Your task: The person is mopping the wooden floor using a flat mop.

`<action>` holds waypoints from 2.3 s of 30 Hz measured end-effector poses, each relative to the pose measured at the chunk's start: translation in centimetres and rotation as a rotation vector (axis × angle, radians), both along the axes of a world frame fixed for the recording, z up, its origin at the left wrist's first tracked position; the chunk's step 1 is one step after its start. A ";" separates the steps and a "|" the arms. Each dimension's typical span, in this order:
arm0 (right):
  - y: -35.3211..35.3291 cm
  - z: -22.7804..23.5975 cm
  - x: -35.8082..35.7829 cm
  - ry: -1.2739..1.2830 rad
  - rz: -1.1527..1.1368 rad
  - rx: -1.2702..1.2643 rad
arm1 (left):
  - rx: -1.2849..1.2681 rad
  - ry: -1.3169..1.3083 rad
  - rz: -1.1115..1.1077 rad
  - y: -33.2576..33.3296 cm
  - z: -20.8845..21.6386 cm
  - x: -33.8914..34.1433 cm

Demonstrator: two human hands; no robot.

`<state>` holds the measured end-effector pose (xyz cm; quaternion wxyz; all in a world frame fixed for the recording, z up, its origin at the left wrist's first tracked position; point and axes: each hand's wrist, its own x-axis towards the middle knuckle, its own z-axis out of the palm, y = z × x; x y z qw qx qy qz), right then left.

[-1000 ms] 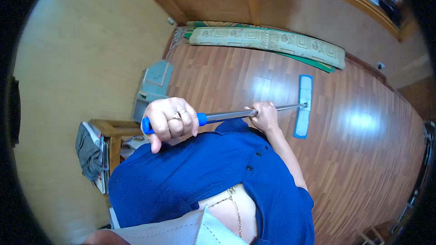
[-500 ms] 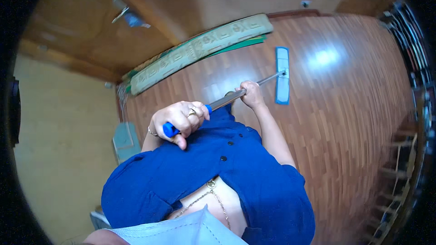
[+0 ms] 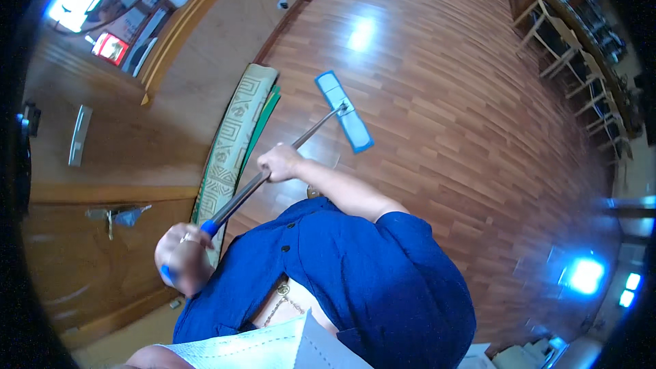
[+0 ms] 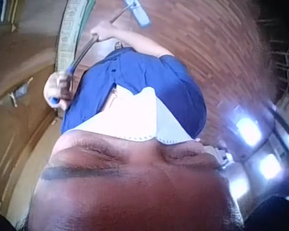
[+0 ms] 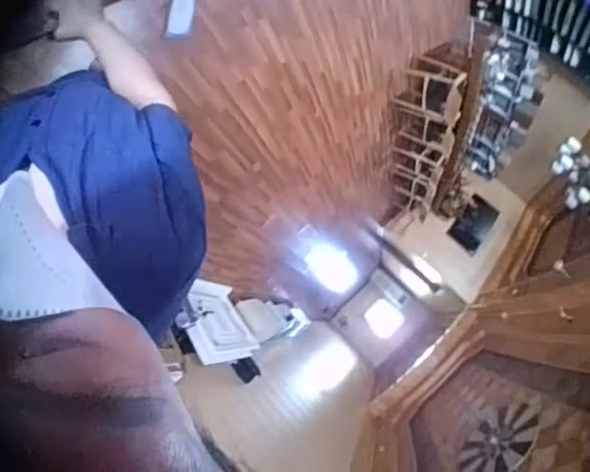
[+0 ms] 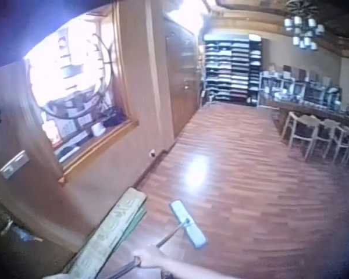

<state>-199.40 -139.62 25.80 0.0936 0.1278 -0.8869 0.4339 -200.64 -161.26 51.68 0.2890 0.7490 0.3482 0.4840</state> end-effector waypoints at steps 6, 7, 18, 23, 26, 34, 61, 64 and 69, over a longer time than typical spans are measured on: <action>-3.6 4.1 -0.2 0.081 0.040 0.092 | 0.158 -0.034 -0.313 0.2 5.8 -6.3; -3.2 4.2 -0.4 0.058 0.031 0.088 | 0.213 -0.129 -0.340 0.9 5.2 -7.5; 8.7 -0.3 4.7 -0.061 -0.653 0.163 | 0.045 -0.260 -0.790 17.7 -1.6 -11.7; 11.3 -2.3 9.6 -0.218 -0.817 0.159 | -0.016 -0.268 -0.796 22.1 -3.6 -9.2; 10.8 -2.0 11.6 -0.230 -0.897 0.139 | -0.052 -0.278 -0.827 23.1 -3.2 -8.5; 12.0 -3.4 18.2 -0.047 -1.196 0.056 | -0.201 -0.420 -0.659 27.4 -4.5 -3.5; 22.1 -7.0 37.0 0.010 -1.762 0.105 | -0.184 -0.274 -0.790 43.1 -9.0 15.5; 24.0 -9.4 38.7 -0.037 -1.944 0.028 | -0.201 -0.243 -0.739 45.0 -11.7 17.3; 26.4 -9.0 41.5 -0.305 -2.006 -0.078 | -0.248 -0.063 -0.865 47.6 -11.6 19.7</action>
